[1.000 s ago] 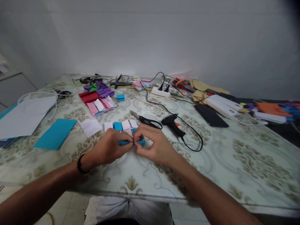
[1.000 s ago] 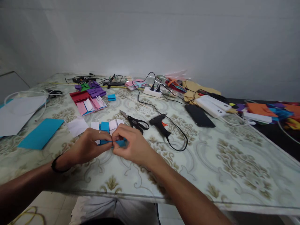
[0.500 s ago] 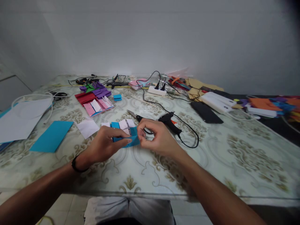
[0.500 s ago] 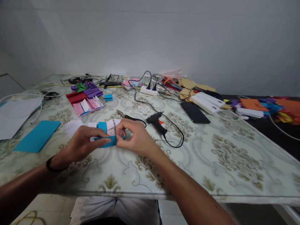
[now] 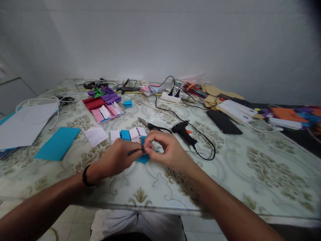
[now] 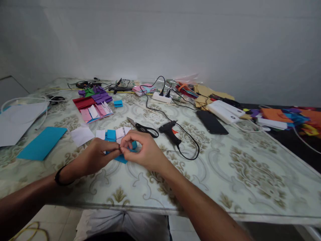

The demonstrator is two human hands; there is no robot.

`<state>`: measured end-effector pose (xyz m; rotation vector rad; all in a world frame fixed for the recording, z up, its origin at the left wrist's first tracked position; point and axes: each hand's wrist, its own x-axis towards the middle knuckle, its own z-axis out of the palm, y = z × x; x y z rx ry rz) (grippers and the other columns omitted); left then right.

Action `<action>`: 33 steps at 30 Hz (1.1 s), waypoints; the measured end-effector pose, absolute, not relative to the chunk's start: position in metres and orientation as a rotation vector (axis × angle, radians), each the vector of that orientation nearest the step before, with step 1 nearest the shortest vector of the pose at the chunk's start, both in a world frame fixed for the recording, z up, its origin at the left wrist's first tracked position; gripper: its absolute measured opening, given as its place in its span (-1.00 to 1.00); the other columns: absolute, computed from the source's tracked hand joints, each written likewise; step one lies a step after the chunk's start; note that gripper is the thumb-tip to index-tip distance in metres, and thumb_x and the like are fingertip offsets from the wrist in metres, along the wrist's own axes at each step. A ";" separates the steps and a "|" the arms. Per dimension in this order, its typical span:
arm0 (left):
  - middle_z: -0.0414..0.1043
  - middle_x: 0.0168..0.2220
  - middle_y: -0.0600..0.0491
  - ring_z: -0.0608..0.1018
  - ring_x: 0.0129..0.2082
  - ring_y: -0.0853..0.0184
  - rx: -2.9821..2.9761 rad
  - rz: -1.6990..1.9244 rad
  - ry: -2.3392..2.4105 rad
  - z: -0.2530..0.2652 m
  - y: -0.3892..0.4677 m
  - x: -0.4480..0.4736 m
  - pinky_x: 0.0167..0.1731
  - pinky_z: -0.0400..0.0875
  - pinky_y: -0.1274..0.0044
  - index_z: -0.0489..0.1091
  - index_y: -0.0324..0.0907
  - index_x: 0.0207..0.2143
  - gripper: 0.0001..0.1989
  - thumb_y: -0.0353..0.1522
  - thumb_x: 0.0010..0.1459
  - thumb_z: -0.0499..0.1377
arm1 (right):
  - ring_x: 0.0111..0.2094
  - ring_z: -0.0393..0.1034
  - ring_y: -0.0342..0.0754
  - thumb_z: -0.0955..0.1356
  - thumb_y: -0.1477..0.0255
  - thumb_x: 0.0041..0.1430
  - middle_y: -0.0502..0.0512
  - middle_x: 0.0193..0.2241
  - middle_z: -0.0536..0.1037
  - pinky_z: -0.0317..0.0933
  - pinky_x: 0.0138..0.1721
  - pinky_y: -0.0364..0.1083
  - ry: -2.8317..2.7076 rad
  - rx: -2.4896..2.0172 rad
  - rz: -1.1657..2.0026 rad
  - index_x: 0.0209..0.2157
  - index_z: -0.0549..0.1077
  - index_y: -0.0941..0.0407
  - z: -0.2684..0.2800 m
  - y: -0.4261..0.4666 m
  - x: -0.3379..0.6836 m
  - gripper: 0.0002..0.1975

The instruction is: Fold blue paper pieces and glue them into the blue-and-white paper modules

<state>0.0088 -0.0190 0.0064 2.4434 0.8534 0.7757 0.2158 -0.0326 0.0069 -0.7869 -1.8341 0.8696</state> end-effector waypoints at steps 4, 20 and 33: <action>0.13 -0.62 0.23 0.19 -0.58 0.52 2.406 0.744 0.868 0.012 -0.021 0.009 -0.55 0.02 0.61 0.32 -0.23 -0.57 -0.65 -0.44 0.33 0.13 | -0.40 0.31 -0.12 0.39 0.58 0.09 -0.02 -0.44 0.45 0.22 -0.32 -0.10 -1.816 -0.783 0.838 -0.42 0.47 0.09 0.008 -0.033 0.216 -0.90; 0.10 -0.64 0.22 0.14 -0.61 0.53 2.519 0.693 0.765 0.008 -0.026 0.008 -0.54 -0.04 0.55 0.26 -0.24 -0.60 -0.67 -0.57 0.25 0.09 | -0.40 0.29 -0.11 0.34 0.62 0.05 -0.03 -0.44 0.40 0.21 -0.34 -0.11 -1.966 -0.766 0.712 -0.42 0.35 0.06 0.005 -0.039 0.211 -0.84; 0.10 -0.63 0.22 0.12 -0.60 0.51 2.463 0.727 0.727 0.006 -0.025 0.008 -0.54 -0.02 0.53 0.28 -0.24 -0.60 -0.67 -0.55 0.25 0.08 | -0.41 0.28 -0.12 0.34 0.62 0.03 -0.03 -0.46 0.41 0.20 -0.35 -0.12 -1.932 -0.766 0.797 -0.45 0.37 0.08 0.006 -0.039 0.210 -0.85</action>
